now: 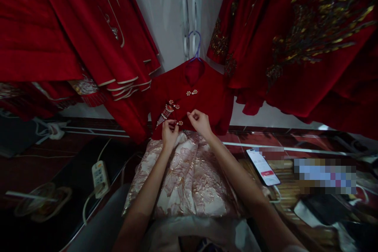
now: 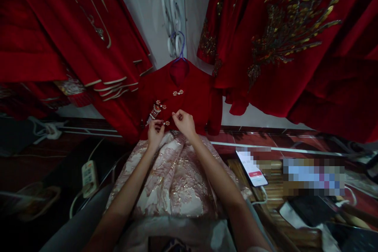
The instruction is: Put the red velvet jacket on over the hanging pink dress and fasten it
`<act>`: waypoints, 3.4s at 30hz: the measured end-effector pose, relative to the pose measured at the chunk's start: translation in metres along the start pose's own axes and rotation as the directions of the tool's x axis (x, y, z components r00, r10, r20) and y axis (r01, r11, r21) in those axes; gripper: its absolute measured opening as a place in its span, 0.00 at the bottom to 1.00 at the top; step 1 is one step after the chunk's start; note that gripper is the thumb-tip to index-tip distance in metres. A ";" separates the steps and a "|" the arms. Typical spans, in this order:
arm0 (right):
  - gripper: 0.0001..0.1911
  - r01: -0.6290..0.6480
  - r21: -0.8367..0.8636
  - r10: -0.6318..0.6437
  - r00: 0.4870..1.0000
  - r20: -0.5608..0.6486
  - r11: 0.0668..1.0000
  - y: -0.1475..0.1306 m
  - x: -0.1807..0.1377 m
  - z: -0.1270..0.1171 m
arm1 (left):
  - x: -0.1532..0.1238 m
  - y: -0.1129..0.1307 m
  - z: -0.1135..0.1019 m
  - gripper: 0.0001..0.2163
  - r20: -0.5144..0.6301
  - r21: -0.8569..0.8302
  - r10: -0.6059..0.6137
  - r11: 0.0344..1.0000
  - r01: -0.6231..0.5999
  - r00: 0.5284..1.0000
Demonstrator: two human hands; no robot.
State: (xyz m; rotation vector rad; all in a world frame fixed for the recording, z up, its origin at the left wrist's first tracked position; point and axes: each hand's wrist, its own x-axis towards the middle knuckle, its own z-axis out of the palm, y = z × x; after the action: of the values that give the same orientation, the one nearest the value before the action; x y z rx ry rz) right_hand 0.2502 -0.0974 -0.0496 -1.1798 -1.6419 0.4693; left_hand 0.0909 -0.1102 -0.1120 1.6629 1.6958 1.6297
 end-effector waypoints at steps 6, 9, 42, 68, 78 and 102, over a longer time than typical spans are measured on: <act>0.15 -0.004 -0.024 -0.001 0.984 -0.181 1.000 0.006 -0.031 0.050 | -0.009 0.004 -0.002 0.09 0.030 -0.020 0.029 0.999 -0.028 0.999; 0.16 0.030 0.034 -0.024 0.989 -0.149 0.999 0.019 -0.038 0.059 | -0.006 0.001 -0.006 0.09 0.079 0.005 0.111 0.994 -0.111 0.991; 0.21 0.108 0.177 -0.063 0.968 -0.242 0.978 0.037 -0.057 0.069 | 0.088 0.021 -0.003 0.12 0.324 -0.596 -0.206 0.714 0.368 0.924; 0.18 0.083 0.209 -0.043 0.982 -0.186 0.974 0.036 -0.056 0.068 | 0.086 0.026 0.015 0.10 0.209 -0.607 -0.294 0.709 0.359 0.933; 0.17 0.081 0.195 -0.045 0.982 -0.183 0.978 0.036 -0.056 0.066 | 0.084 0.015 0.024 0.12 0.010 -0.556 -0.250 0.803 0.213 0.968; 0.15 0.079 0.183 -0.047 0.984 -0.171 0.980 0.040 -0.056 0.069 | 0.074 0.019 0.016 0.10 -0.032 -0.129 0.176 0.975 -0.179 0.984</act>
State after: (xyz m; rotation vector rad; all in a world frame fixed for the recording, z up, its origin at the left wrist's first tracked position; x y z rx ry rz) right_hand 0.2085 -0.1118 -0.1367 -0.9956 -1.4535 0.4636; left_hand 0.0900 -0.0475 -0.0661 1.7820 1.4490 1.8014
